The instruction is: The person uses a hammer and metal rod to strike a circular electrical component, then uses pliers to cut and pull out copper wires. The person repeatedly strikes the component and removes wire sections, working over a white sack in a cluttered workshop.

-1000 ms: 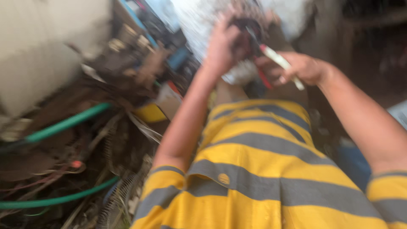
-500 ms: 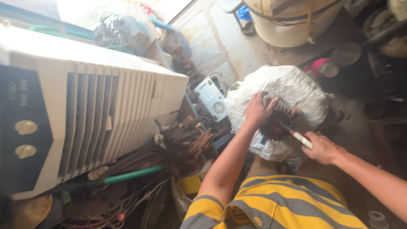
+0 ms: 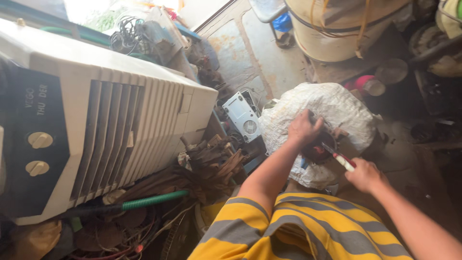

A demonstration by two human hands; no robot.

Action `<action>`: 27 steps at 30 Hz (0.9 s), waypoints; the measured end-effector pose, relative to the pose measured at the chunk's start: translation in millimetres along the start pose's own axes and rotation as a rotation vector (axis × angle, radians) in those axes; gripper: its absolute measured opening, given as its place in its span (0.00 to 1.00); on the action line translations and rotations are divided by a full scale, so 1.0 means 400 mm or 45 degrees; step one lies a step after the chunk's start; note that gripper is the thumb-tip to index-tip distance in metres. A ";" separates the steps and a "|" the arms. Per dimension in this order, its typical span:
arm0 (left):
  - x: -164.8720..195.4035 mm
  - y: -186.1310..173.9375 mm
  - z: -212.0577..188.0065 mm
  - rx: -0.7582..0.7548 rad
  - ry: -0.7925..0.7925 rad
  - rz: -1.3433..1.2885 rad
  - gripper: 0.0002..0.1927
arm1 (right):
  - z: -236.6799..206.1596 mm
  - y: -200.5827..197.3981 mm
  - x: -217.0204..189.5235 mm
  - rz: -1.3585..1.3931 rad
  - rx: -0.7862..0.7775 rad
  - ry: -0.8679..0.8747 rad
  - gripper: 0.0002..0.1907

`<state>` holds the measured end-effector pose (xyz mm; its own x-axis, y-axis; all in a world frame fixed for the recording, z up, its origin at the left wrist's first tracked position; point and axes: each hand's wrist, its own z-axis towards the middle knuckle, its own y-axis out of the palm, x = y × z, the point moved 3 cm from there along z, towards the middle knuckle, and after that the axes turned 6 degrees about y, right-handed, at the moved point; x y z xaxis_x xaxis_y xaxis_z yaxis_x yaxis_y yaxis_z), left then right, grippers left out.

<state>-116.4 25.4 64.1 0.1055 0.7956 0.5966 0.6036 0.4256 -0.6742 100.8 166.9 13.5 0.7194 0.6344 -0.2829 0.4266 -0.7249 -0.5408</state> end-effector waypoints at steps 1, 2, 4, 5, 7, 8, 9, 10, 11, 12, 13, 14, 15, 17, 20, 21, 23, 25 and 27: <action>0.000 0.000 0.003 -0.029 -0.030 0.005 0.29 | -0.014 0.005 -0.003 -0.004 0.040 0.054 0.22; -0.002 -0.002 0.009 -0.056 -0.059 0.008 0.29 | -0.023 0.007 -0.011 -0.009 0.082 0.106 0.23; -0.004 -0.006 0.023 -0.020 -0.030 0.017 0.29 | -0.034 -0.001 -0.034 0.051 0.120 0.098 0.24; -0.006 -0.002 0.030 -0.010 -0.007 0.022 0.30 | -0.036 -0.007 -0.041 0.086 0.143 0.104 0.25; -0.019 0.009 0.047 0.064 -0.013 0.022 0.31 | -0.035 -0.016 -0.053 0.157 0.170 0.020 0.22; -0.028 0.023 0.051 0.053 -0.027 0.009 0.31 | -0.037 -0.015 -0.046 0.141 0.128 0.062 0.21; -0.034 0.043 0.054 0.029 -0.026 -0.001 0.32 | -0.036 -0.011 -0.035 0.135 0.093 0.117 0.20; -0.038 0.056 0.057 0.081 0.048 -0.061 0.31 | -0.041 -0.005 -0.019 0.202 0.040 0.178 0.19; -0.042 0.075 0.060 0.060 0.025 -0.029 0.28 | -0.044 0.001 -0.007 0.205 0.048 0.175 0.19; -0.047 0.095 0.062 -0.002 0.009 0.019 0.28 | -0.050 0.005 0.006 0.195 0.058 0.154 0.19; -0.049 0.109 0.065 -0.041 -0.005 0.080 0.28 | -0.056 0.008 0.014 0.179 0.102 0.098 0.19; -0.053 0.123 0.064 -0.058 -0.007 0.059 0.27 | -0.060 0.010 0.017 0.162 0.145 0.034 0.19; -0.056 0.129 0.068 -0.065 -0.002 0.045 0.27 | -0.062 0.010 0.015 0.151 0.196 -0.039 0.20; -0.063 0.131 0.073 -0.076 0.001 0.066 0.26 | -0.052 0.006 -0.001 0.199 0.329 -0.130 0.22; -0.082 0.121 0.076 -0.008 0.079 0.046 0.26 | -0.027 0.003 -0.040 0.285 0.486 -0.287 0.22; -0.084 0.120 0.077 0.076 0.176 -0.020 0.25 | -0.015 -0.002 -0.045 0.315 0.550 -0.340 0.22; -0.098 0.113 0.081 0.226 0.247 0.005 0.28 | 0.002 -0.004 -0.057 0.346 0.593 -0.469 0.25; -0.109 0.126 0.072 0.218 0.146 0.114 0.32 | 0.004 0.005 -0.056 0.345 0.627 -0.537 0.29; -0.119 0.144 0.071 0.030 0.052 -0.010 0.28 | 0.021 -0.003 -0.063 0.293 0.767 -0.623 0.33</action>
<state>-109.2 24.2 -15.6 0.1330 0.7741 0.6189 0.5860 0.4422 -0.6790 77.6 154.2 14.8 0.3722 0.6334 -0.6784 -0.1719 -0.6713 -0.7210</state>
